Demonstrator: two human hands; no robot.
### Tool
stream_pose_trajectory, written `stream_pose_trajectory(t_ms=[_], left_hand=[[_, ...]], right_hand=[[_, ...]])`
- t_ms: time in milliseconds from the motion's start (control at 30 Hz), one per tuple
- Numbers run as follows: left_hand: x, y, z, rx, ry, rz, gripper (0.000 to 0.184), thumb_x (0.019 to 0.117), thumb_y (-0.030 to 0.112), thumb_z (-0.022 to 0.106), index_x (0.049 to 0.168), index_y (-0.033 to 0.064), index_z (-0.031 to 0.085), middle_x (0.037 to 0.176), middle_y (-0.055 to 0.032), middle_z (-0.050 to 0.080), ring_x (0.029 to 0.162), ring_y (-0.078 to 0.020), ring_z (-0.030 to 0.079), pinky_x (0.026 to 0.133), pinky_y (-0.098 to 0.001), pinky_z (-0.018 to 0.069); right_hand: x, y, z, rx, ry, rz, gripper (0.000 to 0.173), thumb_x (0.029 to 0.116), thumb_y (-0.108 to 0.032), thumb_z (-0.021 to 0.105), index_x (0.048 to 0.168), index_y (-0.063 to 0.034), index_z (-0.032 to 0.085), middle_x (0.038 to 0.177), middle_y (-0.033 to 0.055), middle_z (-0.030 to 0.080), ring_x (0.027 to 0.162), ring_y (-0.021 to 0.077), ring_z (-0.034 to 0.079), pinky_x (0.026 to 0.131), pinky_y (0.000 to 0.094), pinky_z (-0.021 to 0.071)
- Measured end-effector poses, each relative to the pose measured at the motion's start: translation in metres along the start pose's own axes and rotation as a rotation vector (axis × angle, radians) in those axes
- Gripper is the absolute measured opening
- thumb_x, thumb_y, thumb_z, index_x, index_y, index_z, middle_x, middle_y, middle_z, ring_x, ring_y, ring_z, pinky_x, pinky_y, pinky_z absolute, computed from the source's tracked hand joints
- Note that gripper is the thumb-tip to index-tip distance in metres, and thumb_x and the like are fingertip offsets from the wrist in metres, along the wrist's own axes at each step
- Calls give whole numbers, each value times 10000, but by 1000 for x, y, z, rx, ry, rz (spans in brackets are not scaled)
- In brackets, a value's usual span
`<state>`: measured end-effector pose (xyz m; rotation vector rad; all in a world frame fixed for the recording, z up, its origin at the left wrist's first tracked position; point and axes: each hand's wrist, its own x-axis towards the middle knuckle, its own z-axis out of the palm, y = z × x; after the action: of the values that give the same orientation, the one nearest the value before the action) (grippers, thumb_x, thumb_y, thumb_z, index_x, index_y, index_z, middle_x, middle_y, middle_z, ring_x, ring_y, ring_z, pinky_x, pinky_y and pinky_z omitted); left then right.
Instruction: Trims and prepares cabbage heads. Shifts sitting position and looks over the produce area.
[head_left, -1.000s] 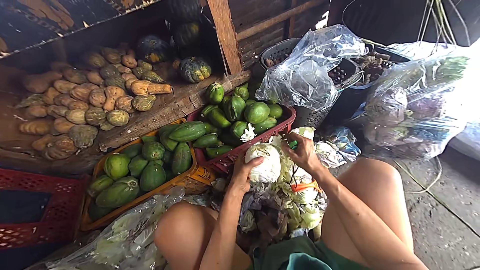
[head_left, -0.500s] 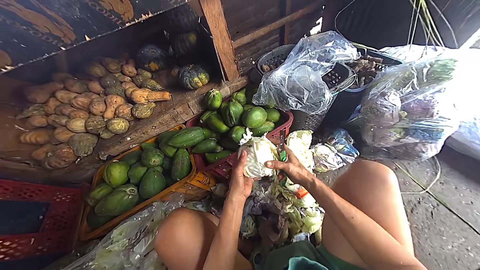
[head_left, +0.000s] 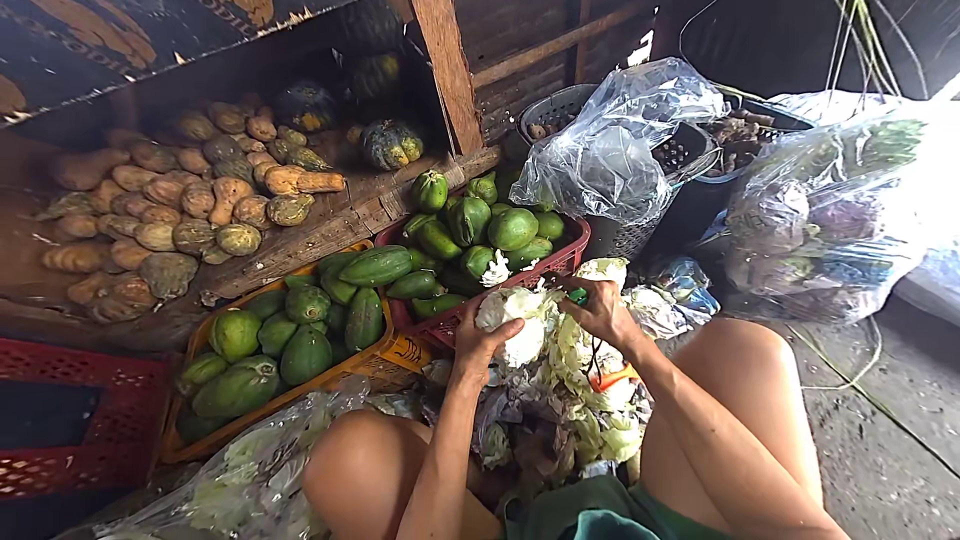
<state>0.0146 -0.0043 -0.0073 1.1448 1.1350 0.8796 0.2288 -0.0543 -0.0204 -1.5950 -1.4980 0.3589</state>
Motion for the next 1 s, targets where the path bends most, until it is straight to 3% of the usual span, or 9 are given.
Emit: stream_pose_trajectory(t_ms=[133, 167, 233, 300, 433, 567, 667, 833, 1000], left_hand=[[2, -1, -7, -54, -110, -40, 737, 797, 77, 750, 1468, 60, 446, 1288, -161, 604, 1061, -211, 652, 863, -376, 583], [2, -1, -9, -89, -125, -43, 735, 798, 94, 725, 1471, 63, 433, 1262, -155, 614, 1030, -208, 661, 840, -375, 588], [0, 1, -10, -132, -111, -43, 701, 805, 145, 690, 1452, 56, 433, 1189, -130, 641, 968, -175, 674, 804, -351, 594], [-4, 5, -6, -193, -57, -74, 578, 891, 142, 638, 1427, 49, 443, 1134, -120, 655, 939, -160, 679, 789, -339, 595], [-5, 7, 8, -463, 17, -327, 479, 1058, 415, 434, 1425, 109, 463, 1218, -194, 627, 1016, -332, 663, 788, -516, 582], [-1, 5, 14, -552, 53, -349, 479, 1052, 461, 442, 1395, 131, 489, 1231, -157, 618, 1043, -291, 650, 798, -477, 576], [-2, 9, 13, -499, 82, -321, 470, 1049, 407, 482, 1438, 143, 472, 1306, -179, 587, 1112, -335, 627, 842, -542, 560], [1, 3, 11, -413, 120, -294, 526, 1039, 325, 545, 1517, 185, 374, 1353, -206, 563, 1134, -368, 623, 844, -557, 561], [1, -4, 12, -393, 137, -267, 502, 1034, 289, 566, 1493, 154, 411, 1314, -200, 587, 1098, -337, 642, 824, -516, 574]], right_hand=[[14, 6, -22, -68, 56, 286, 255, 929, -217, 726, 975, 34, 726, 787, 190, 694, 739, 332, 674, 733, 562, 512], [18, 8, -31, -97, -37, 347, 299, 925, -240, 753, 1036, 34, 710, 878, 226, 697, 836, 382, 674, 801, 601, 497], [21, 14, -42, -112, -293, 351, 606, 881, -341, 812, 1360, -24, 618, 1248, 264, 648, 1149, 437, 627, 992, 642, 466], [15, 15, -32, 65, -374, 264, 825, 854, -400, 820, 1512, -43, 474, 1418, 252, 555, 1260, 369, 575, 1061, 554, 458], [-3, -10, 8, 447, -353, 265, 851, 850, -450, 760, 1522, -76, 396, 1316, 140, 608, 916, 138, 644, 767, 341, 557], [-10, -26, 23, 252, -415, 258, 1159, 717, -501, 888, 1587, -35, 280, 1275, 229, 649, 1120, 315, 662, 993, 510, 517], [-3, -27, 12, 123, -494, 195, 1096, 732, -479, 880, 1562, -6, 344, 1201, 217, 673, 1064, 317, 668, 970, 519, 515], [-5, -26, 16, 15, -454, 251, 744, 847, -199, 743, 1492, 9, 438, 1191, 219, 694, 1046, 359, 693, 939, 549, 530], [-9, -37, 29, -238, -350, 423, 511, 945, -231, 614, 1423, -59, 548, 1117, 207, 721, 1034, 411, 698, 867, 611, 524]])
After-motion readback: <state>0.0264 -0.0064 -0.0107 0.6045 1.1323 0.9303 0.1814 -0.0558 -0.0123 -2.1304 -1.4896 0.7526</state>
